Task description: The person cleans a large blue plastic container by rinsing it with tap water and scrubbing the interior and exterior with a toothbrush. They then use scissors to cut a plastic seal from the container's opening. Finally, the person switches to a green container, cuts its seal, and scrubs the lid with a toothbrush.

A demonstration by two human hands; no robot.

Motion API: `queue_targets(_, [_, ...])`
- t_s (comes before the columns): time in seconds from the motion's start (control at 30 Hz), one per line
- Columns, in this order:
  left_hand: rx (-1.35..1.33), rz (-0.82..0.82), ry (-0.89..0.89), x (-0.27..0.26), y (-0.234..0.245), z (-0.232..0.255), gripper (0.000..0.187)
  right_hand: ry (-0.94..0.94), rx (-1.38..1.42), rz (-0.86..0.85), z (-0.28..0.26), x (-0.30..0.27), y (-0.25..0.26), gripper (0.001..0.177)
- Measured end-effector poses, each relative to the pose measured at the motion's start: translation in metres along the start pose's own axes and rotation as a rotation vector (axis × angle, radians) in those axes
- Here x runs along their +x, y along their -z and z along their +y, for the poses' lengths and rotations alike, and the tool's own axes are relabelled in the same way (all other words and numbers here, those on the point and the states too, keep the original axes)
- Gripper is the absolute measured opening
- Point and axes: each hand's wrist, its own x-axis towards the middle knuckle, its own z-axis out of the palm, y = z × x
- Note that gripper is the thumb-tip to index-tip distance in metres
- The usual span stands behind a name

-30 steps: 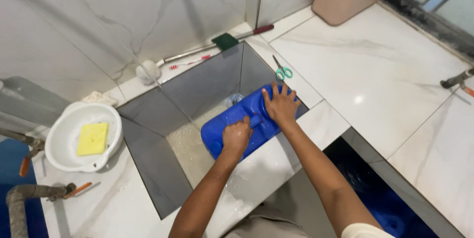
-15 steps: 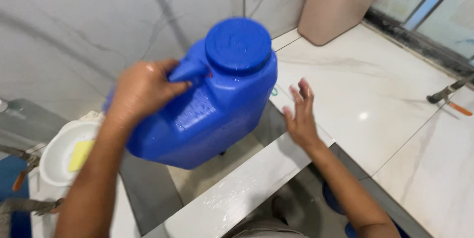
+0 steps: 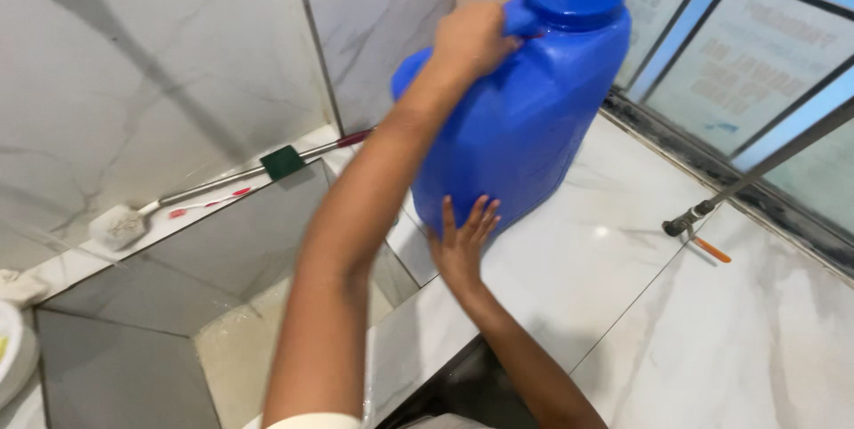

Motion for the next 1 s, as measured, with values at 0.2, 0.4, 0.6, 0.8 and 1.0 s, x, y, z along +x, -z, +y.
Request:
queue_targets(0.2, [0.057, 0.371, -0.284, 0.032, -0.062, 0.067, 0.024, -0.116, 0.052, 0.066, 0.127, 0.031, -0.029, 0.098])
queue_targets(0.4, [-0.235, 0.24, -0.125, -0.083, -0.05, -0.017, 0.024, -0.102, 0.019, 0.019, 0.227, 0.081, -0.049, 0.1])
queue_targets(0.6, [-0.069, -0.076, 0.309, -0.257, -0.08, -0.12, 0.027, -0.061, -0.018, 0.033, 0.31, 0.098, -0.088, 0.103])
queue_targets(0.8, [0.034, -0.087, 0.614, -0.428, -0.066, -0.177, 0.031, -0.114, 0.128, 0.072, 0.309, 0.097, -0.092, 0.08])
queue_targets(1.0, [0.094, 0.093, 0.82, -0.525, -0.027, -0.169, 0.034, 0.213, 0.635, -0.417, 0.028, 0.053, -0.127, 0.077])
